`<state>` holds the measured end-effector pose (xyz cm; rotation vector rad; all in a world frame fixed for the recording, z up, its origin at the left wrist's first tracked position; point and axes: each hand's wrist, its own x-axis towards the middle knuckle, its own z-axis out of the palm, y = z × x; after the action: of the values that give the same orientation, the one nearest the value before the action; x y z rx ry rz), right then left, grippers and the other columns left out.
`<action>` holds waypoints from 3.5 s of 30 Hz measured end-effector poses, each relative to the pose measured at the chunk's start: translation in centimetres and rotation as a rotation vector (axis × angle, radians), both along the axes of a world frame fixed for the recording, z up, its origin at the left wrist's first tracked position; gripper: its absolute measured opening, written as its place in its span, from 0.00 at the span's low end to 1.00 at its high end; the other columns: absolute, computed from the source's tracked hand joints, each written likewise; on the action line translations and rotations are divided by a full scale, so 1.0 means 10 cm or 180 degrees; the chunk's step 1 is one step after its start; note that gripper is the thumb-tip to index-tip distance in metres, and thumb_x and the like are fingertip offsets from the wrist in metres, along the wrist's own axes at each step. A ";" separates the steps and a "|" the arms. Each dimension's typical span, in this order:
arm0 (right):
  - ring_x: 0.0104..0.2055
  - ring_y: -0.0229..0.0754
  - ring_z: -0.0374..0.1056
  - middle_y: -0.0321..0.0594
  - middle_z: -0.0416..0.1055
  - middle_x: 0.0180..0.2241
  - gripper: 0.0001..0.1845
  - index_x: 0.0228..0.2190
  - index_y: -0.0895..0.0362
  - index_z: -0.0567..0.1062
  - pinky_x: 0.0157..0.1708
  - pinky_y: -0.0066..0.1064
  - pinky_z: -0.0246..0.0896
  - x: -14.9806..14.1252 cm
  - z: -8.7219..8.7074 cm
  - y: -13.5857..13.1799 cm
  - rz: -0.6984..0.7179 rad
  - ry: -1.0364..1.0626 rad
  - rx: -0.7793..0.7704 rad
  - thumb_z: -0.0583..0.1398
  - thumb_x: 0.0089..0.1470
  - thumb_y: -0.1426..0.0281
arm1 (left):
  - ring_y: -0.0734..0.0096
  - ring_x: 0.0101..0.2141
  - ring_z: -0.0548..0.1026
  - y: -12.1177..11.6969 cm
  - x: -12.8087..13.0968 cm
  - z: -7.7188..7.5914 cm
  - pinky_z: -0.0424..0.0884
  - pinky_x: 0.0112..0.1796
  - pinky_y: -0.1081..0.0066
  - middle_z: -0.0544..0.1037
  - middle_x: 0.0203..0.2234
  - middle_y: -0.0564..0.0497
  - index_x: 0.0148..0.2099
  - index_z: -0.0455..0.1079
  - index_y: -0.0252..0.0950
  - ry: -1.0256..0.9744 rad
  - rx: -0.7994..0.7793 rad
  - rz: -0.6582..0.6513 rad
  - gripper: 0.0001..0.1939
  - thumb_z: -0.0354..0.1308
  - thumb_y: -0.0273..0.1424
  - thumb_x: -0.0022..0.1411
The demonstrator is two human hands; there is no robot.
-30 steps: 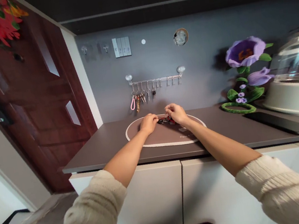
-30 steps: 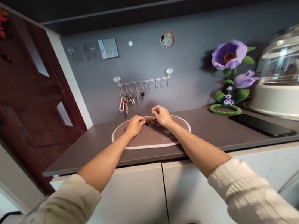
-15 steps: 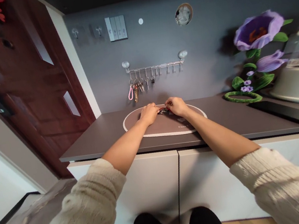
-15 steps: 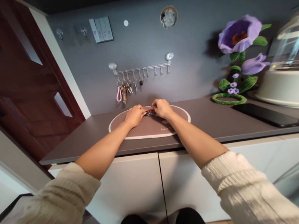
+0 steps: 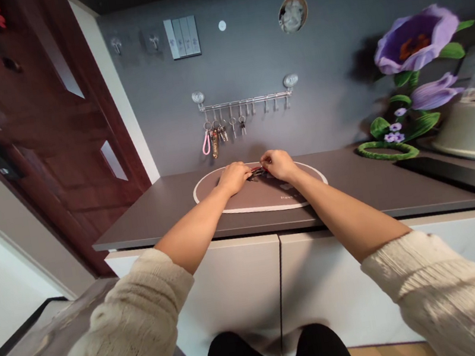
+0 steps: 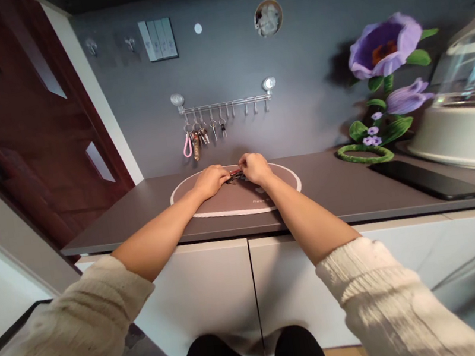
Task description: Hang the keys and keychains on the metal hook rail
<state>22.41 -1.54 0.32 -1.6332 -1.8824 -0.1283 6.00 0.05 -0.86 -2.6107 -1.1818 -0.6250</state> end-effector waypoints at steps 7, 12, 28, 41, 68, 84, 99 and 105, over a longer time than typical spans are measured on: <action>0.36 0.38 0.68 0.42 0.75 0.34 0.10 0.33 0.57 0.76 0.38 0.25 0.57 -0.01 0.00 0.00 0.0000 -0.0018 0.0018 0.55 0.49 0.74 | 0.68 0.37 0.71 0.02 -0.04 0.00 0.63 0.40 0.72 0.74 0.34 0.46 0.38 0.73 0.36 0.0035 -0.0077 -0.0097 0.13 0.47 0.30 0.61; 0.36 0.39 0.68 0.42 0.75 0.33 0.10 0.32 0.58 0.76 0.37 0.25 0.57 -0.01 0.00 0.00 0.0001 0.0002 -0.0013 0.55 0.50 0.74 | 0.65 0.37 0.71 0.04 -0.05 0.00 0.64 0.39 0.70 0.74 0.33 0.45 0.36 0.73 0.34 0.0055 0.0086 -0.0139 0.14 0.46 0.29 0.61; 0.32 0.35 0.68 0.39 0.75 0.30 0.07 0.31 0.57 0.75 0.34 0.24 0.58 -0.04 0.00 -0.03 0.0401 0.0322 -0.0072 0.57 0.49 0.73 | 0.69 0.36 0.68 0.01 -0.05 0.04 0.62 0.38 0.71 0.72 0.33 0.47 0.37 0.69 0.34 -0.0637 0.0239 -0.0078 0.12 0.44 0.27 0.62; 0.30 0.35 0.67 0.38 0.73 0.29 0.08 0.32 0.59 0.74 0.34 0.27 0.59 -0.10 0.03 -0.09 0.0979 0.0932 -0.0192 0.59 0.47 0.70 | 0.72 0.33 0.70 0.11 -0.02 0.00 0.65 0.38 0.72 0.74 0.30 0.50 0.33 0.66 0.33 -0.2069 -0.0193 -0.0394 0.09 0.45 0.25 0.59; 0.25 0.34 0.62 0.34 0.67 0.23 0.13 0.26 0.58 0.67 0.28 0.28 0.58 -0.08 0.04 -0.13 0.1609 0.2087 -0.0308 0.58 0.44 0.60 | 0.73 0.32 0.69 0.08 0.06 -0.04 0.64 0.37 0.72 0.73 0.30 0.51 0.33 0.66 0.35 -0.2231 -0.0225 -0.0579 0.08 0.46 0.27 0.59; 0.27 0.35 0.61 0.34 0.63 0.25 0.11 0.26 0.57 0.65 0.31 0.29 0.61 -0.07 0.12 0.08 0.1100 0.2154 0.0376 0.54 0.45 0.61 | 0.68 0.38 0.69 0.01 0.07 -0.04 0.63 0.41 0.69 0.73 0.34 0.47 0.35 0.66 0.35 -0.1720 -0.0162 0.0103 0.09 0.44 0.26 0.61; 0.27 0.35 0.65 0.38 0.68 0.27 0.04 0.24 0.58 0.66 0.26 0.27 0.65 -0.14 0.92 0.60 0.0367 0.2920 0.0502 0.51 0.46 0.74 | 0.68 0.38 0.70 -0.01 0.10 -0.04 0.62 0.40 0.69 0.74 0.34 0.47 0.34 0.66 0.35 -0.1582 -0.0264 0.0143 0.10 0.44 0.26 0.61; 0.27 0.38 0.67 0.42 0.71 0.25 0.07 0.24 0.60 0.71 0.29 0.29 0.64 -0.15 0.97 0.90 -0.0031 0.2500 0.0748 0.53 0.46 0.72 | 0.67 0.39 0.70 0.02 0.10 -0.05 0.62 0.41 0.69 0.74 0.34 0.46 0.34 0.66 0.36 -0.1499 -0.0271 0.0185 0.10 0.44 0.27 0.61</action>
<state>20.89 7.43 10.03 -1.2681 -1.2029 0.2492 6.96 0.23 -1.36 -2.5616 -1.4283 -1.2516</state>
